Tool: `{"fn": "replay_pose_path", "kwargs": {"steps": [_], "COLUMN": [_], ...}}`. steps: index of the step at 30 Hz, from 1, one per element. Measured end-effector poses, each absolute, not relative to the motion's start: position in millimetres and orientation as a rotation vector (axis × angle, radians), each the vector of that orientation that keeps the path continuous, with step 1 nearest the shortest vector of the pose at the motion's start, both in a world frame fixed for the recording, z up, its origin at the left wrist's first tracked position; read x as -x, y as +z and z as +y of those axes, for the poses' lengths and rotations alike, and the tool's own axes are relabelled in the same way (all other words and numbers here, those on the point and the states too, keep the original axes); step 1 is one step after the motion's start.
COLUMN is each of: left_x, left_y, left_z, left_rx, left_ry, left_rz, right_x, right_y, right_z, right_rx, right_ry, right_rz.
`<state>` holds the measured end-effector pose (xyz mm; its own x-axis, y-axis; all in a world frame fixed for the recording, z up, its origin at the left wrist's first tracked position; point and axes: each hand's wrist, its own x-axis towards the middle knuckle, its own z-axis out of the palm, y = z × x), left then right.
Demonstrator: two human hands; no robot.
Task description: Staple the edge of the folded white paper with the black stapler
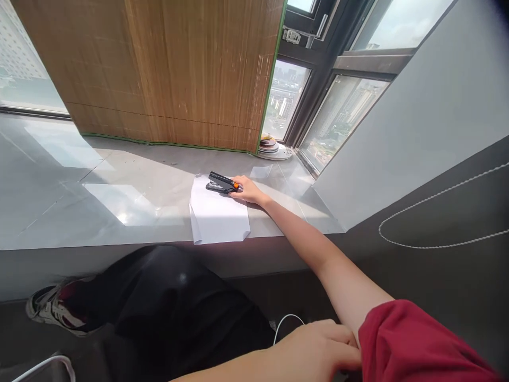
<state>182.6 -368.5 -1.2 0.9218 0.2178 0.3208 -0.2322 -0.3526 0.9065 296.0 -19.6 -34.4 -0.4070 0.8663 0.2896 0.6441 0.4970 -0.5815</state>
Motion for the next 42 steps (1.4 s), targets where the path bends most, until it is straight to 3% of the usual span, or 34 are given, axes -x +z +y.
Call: {"fn": "replay_pose_path", "kwargs": {"steps": [4,8,10,15,20,38,42], "left_x": [-150,-112,-89,-40,-21,-20,-19], "left_y": [32,50,51,30,-5,-31,-35], "left_z": [-321,-207,-144,-47,-46,-64,-60], "left_rx": [-1.951,-1.892,-1.862,-1.943,-2.218,-2.285,-2.259], "left_ry": [0.859,1.267,1.233,0.737,0.444,0.491,0.519], "left_rz": [0.509,1.053,1.354,1.812,1.775,1.724,1.703], "right_x": [-299,-300,-300,-302,-303,-309,-308], "right_y": [-37,-37,-35,-34,-40,-31,-31], "right_z": [-17,-22,-25,-25,-23,-58,-61], "right_rx": [1.231,1.232,1.215,1.194,1.219,1.131,1.086], "right_ry": [0.536,0.595,0.621,0.605,0.637,0.931,0.868], "right_rz": [-2.181,-2.114,-2.105,-2.112,-2.077,-1.848,-1.844]}}
